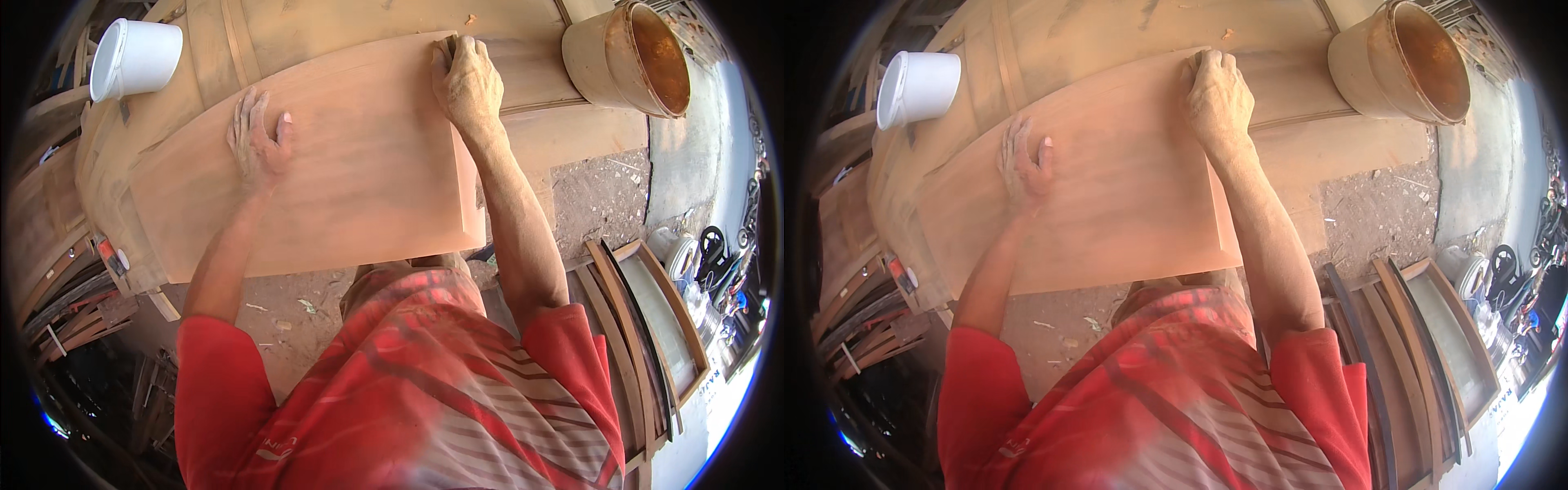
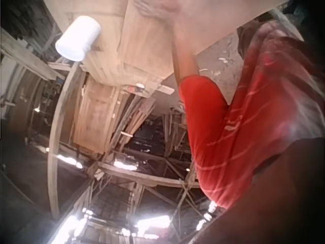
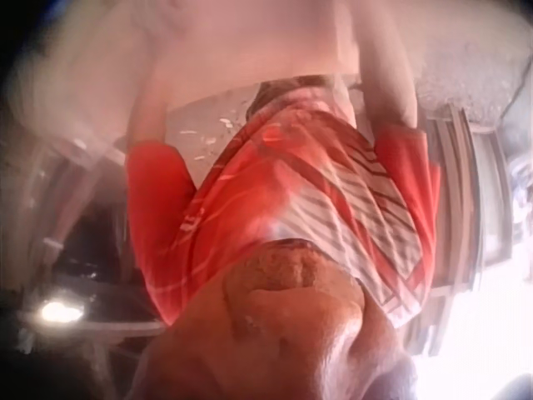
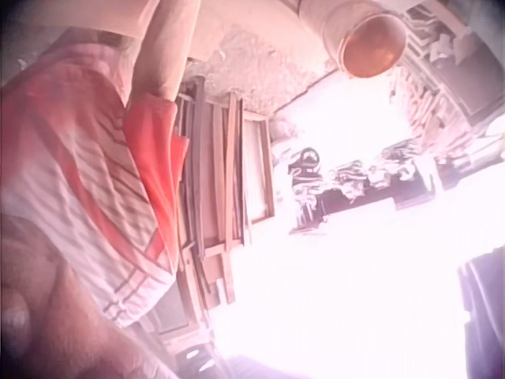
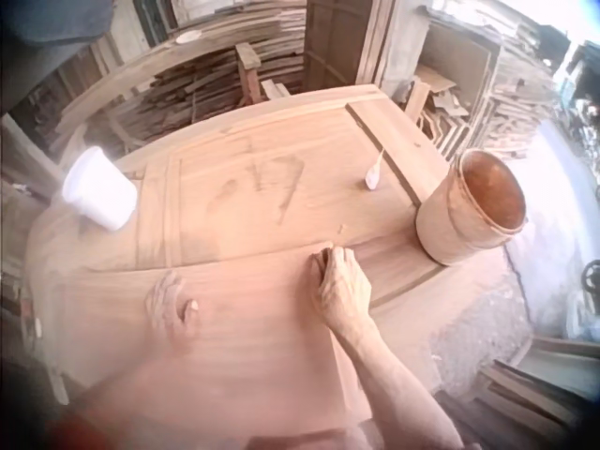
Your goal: The person picks up a sanding block and a wooden panel, then sands the edges and corners of the panel with the sanding block by hand. They place the panel onto a wooden workbench and sand its edges with the sanding block.
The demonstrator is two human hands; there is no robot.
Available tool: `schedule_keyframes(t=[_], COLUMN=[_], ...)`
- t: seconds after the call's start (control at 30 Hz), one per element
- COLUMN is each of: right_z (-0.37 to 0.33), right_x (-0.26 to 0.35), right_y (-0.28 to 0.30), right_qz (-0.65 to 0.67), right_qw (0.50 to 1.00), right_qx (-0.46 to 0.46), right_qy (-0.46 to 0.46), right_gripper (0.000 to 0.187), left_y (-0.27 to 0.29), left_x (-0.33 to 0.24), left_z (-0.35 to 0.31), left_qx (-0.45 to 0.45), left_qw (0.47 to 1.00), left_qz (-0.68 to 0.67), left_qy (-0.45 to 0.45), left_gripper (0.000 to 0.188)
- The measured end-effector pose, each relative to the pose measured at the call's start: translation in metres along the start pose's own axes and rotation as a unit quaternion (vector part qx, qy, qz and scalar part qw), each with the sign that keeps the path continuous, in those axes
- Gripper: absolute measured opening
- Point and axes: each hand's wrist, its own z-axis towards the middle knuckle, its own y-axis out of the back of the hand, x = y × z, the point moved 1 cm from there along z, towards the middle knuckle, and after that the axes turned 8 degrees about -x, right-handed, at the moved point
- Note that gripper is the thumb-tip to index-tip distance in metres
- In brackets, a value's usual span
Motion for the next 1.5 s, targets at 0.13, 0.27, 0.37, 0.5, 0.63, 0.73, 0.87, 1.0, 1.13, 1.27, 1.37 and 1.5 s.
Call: schedule_keyframes(t=[0.13,0.27,0.37,0.5,0.63,0.73,0.87,1.0,1.13,1.27,1.37,1.5], right_z=[-0.111,-0.104,-0.005,0.006,-0.106,-0.149,-0.065,0.016,-0.048,-0.087,-0.05,0.003], right_x=[-0.006,0.0,-0.008,-0.015,-0.007,-0.004,-0.003,-0.014,-0.011,0.002,-0.012,-0.019], right_y=[0.055,0.061,0.006,-0.007,0.066,0.09,0.04,0.005,0.039,0.068,0.042,0.017], right_qz=[0.036,0.034,-0.007,0.01,0.045,0.027,0.014,0.046,0.109,0.14,0.095,0.085], right_qw=[0.998,0.999,0.999,0.998,0.995,0.995,0.997,0.998,0.986,0.986,0.993,0.989], right_qx=[0.042,0.038,0.037,0.055,0.079,0.084,0.052,0.037,0.11,0.078,0.069,0.104], right_qy=[-0.039,-0.018,-0.025,-0.001,-0.035,-0.034,-0.046,0.002,-0.068,-0.039,-0.027,-0.063], right_gripper=[0.018,0.015,0.031,0.034,0.017,0.015,0.026,0.021,0.017,0.011,0.027,0.039], left_y=[0.002,0.009,0.002,-0.001,0.001,0.005,0.008,-0.002,0.004,0.011,0.01,0.004], left_x=[0.001,-0.003,0.0,0.003,0.005,0.0,-0.001,0.001,0.006,-0.004,-0.005,-0.005], left_z=[-0.001,0.003,0.005,-0.002,0.001,0.002,0.003,0.004,-0.002,0.002,0.003,0.002], left_qx=[-0.003,0.003,0.002,0.009,0.003,0.002,-0.009,-0.003,0.005,-0.001,0.002,0.009], left_qw=[1.0,1.0,1.0,1.0,1.0,1.0,1.0,1.0,1.0,1.0,1.0,0.999], left_qz=[0.008,0.012,0.0,0.008,0.001,0.0,0.02,-0.01,-0.007,-0.013,-0.011,-0.021], left_qy=[0.009,0.003,-0.008,0.006,0.007,0.008,-0.002,-0.01,0.024,0.025,0.026,0.026], left_gripper=[0.05,0.049,0.051,0.051,0.051,0.05,0.048,0.048,0.052,0.051,0.051,0.052])
